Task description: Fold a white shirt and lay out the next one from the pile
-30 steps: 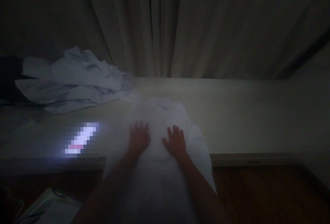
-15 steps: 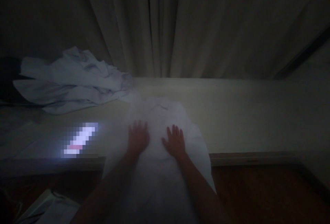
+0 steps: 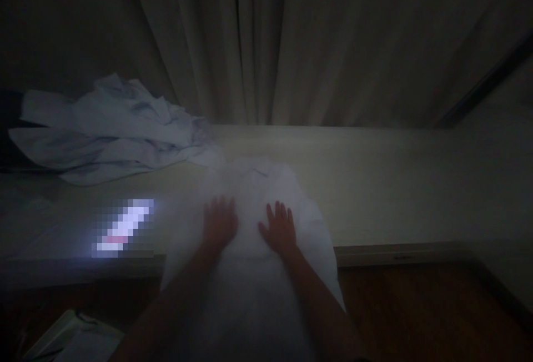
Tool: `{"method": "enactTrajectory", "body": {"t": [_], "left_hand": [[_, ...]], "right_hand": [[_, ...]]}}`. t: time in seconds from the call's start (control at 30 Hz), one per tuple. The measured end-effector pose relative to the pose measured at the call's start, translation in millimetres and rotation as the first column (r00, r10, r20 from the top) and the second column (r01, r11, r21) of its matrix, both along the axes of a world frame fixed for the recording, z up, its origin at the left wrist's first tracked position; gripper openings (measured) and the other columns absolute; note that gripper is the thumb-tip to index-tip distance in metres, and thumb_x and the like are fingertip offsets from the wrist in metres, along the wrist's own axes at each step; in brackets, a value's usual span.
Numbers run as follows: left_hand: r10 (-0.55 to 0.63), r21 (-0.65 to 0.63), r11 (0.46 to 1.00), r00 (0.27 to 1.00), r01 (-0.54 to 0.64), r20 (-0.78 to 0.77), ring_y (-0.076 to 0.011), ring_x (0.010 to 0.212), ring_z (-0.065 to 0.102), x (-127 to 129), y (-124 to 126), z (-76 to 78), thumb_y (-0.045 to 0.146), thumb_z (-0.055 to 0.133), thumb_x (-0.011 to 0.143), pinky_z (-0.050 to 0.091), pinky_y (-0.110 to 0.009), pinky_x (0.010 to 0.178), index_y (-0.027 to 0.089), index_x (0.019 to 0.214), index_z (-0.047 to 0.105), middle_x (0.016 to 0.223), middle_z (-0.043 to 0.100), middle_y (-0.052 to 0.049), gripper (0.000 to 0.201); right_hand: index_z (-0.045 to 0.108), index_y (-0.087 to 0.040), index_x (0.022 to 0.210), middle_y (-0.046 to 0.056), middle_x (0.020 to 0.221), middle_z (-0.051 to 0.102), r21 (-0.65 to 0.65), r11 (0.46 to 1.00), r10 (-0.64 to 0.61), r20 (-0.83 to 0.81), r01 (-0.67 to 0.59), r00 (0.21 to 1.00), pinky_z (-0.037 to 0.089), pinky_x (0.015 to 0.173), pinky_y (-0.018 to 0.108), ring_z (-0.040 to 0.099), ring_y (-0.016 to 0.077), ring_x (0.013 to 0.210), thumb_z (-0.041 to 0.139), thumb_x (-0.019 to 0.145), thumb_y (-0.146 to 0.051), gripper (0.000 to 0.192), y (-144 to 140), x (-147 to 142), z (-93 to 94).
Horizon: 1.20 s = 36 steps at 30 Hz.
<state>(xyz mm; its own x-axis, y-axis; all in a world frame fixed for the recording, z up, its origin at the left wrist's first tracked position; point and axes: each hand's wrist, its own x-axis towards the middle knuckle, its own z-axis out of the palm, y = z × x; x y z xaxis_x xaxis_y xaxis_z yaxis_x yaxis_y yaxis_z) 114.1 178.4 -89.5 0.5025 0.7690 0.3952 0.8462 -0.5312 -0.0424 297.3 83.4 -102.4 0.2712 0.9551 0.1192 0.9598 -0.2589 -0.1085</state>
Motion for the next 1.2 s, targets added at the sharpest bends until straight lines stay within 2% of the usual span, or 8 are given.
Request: {"method": "enactTrajectory", "body": {"t": [0.4, 0.53, 0.6, 0.7, 0.87, 0.93, 1.07, 1.2], "left_hand": [[0.019, -0.047, 0.999, 0.999, -0.017, 0.033, -0.0366, 0.138, 0.025, 1.4, 0.7, -0.9, 0.033, 0.034, 0.088, 0.015, -0.058, 0.111, 0.016, 0.140, 0.037, 0.145, 0.039, -0.018, 0.054], [0.054, -0.083, 0.995, 0.998, -0.051, 0.027, -0.0351, 0.134, 0.033, 0.5, 2.1, -1.4, 0.032, 0.034, 0.087, 0.019, -0.056, 0.109, 0.015, 0.134, 0.044, 0.139, 0.045, -0.019, 0.051], [0.059, -0.111, 0.992, 0.998, -0.056, 0.023, -0.0340, 0.131, 0.037, -0.1, 3.4, -1.5, 0.031, 0.033, 0.087, 0.022, -0.055, 0.108, 0.015, 0.131, 0.048, 0.137, 0.048, -0.019, 0.049], [0.046, -0.149, 0.988, 0.999, -0.041, 0.028, -0.0332, 0.126, 0.042, -1.0, 4.5, 0.1, 0.030, 0.034, 0.086, 0.027, -0.053, 0.104, 0.015, 0.126, 0.052, 0.133, 0.051, -0.019, 0.046], [0.030, -0.145, 0.989, 0.999, -0.027, 0.017, -0.0326, 0.115, 0.048, -1.4, 2.7, 7.1, 0.029, 0.034, 0.086, 0.033, -0.048, 0.094, 0.014, 0.117, 0.057, 0.121, 0.056, -0.018, 0.041], [0.034, -0.147, 0.989, 0.999, -0.034, -0.003, -0.0315, 0.108, 0.050, -0.6, 1.6, 9.8, 0.028, 0.034, 0.085, 0.035, -0.046, 0.089, 0.014, 0.111, 0.059, 0.113, 0.059, -0.016, 0.039], [0.050, -0.184, 0.981, 0.998, -0.057, -0.042, -0.0288, 0.094, 0.053, 1.1, 0.9, 14.1, 0.028, 0.033, 0.085, 0.035, -0.043, 0.080, 0.014, 0.099, 0.061, 0.099, 0.060, -0.014, 0.035], [0.035, -0.226, 0.973, 0.997, -0.049, -0.067, -0.0279, 0.090, 0.053, 1.2, 1.6, 16.8, 0.029, 0.031, 0.085, 0.035, -0.041, 0.076, 0.014, 0.092, 0.062, 0.095, 0.060, -0.014, 0.035]], "right_hand": [[0.026, -0.019, 0.145, 0.015, 0.155, 0.016, -0.011, 1.000, -0.011, -0.051, 0.010, 0.999, 0.005, 0.113, 0.050, 0.009, 0.0305, 0.143, 0.034, 0.086, -0.060, 0.072, 1.0, -1.3, 3.8], [0.040, -0.016, 0.136, 0.016, 0.150, 0.028, 0.194, 0.975, -0.038, -0.337, 0.109, 0.941, 0.012, 0.113, 0.050, 0.019, 0.0298, 0.140, 0.045, 0.080, -0.053, 0.068, 1.0, 3.4, 10.1], [0.049, -0.017, 0.123, 0.017, 0.138, 0.044, 0.322, 0.888, -0.023, -0.683, 0.329, 0.730, 0.027, 0.107, 0.049, 0.035, 0.0290, 0.131, 0.045, 0.076, -0.050, 0.057, -1.7, 10.3, 19.2], [0.052, -0.023, 0.098, 0.010, 0.099, 0.060, 0.290, 0.797, 0.093, -0.926, 0.530, 0.367, 0.046, 0.084, 0.044, 0.056, 0.0247, 0.099, 0.032, 0.079, -0.046, 0.037, -12.4, 20.7, 39.0], [0.037, -0.026, 0.067, -0.001, 0.065, 0.039, 0.252, 0.825, 0.457, -0.824, 0.506, -0.335, 0.042, 0.062, 0.035, 0.046, 0.0171, 0.064, 0.037, 0.075, -0.041, 0.017, -40.0, 19.6, 66.2], [0.035, -0.026, 0.066, -0.002, 0.065, 0.035, 0.236, 0.837, 0.479, -0.753, 0.494, -0.451, 0.039, 0.059, 0.033, 0.040, 0.0162, 0.061, 0.040, 0.073, -0.041, 0.018, -48.2, 15.6, 68.0], [0.037, -0.026, 0.070, -0.003, 0.065, 0.031, 0.182, 0.870, 0.420, -0.761, 0.459, -0.495, 0.036, 0.057, 0.031, 0.037, 0.0159, 0.058, 0.032, 0.078, -0.045, 0.021, -57.6, 15.7, 57.0], [0.047, -0.027, 0.082, 0.002, 0.074, 0.047, 0.169, 0.906, 0.265, -0.941, 0.388, -0.211, 0.044, 0.066, 0.037, 0.049, 0.0200, 0.069, 0.011, 0.084, -0.055, 0.046, -62.9, 27.7, 36.4]]}}
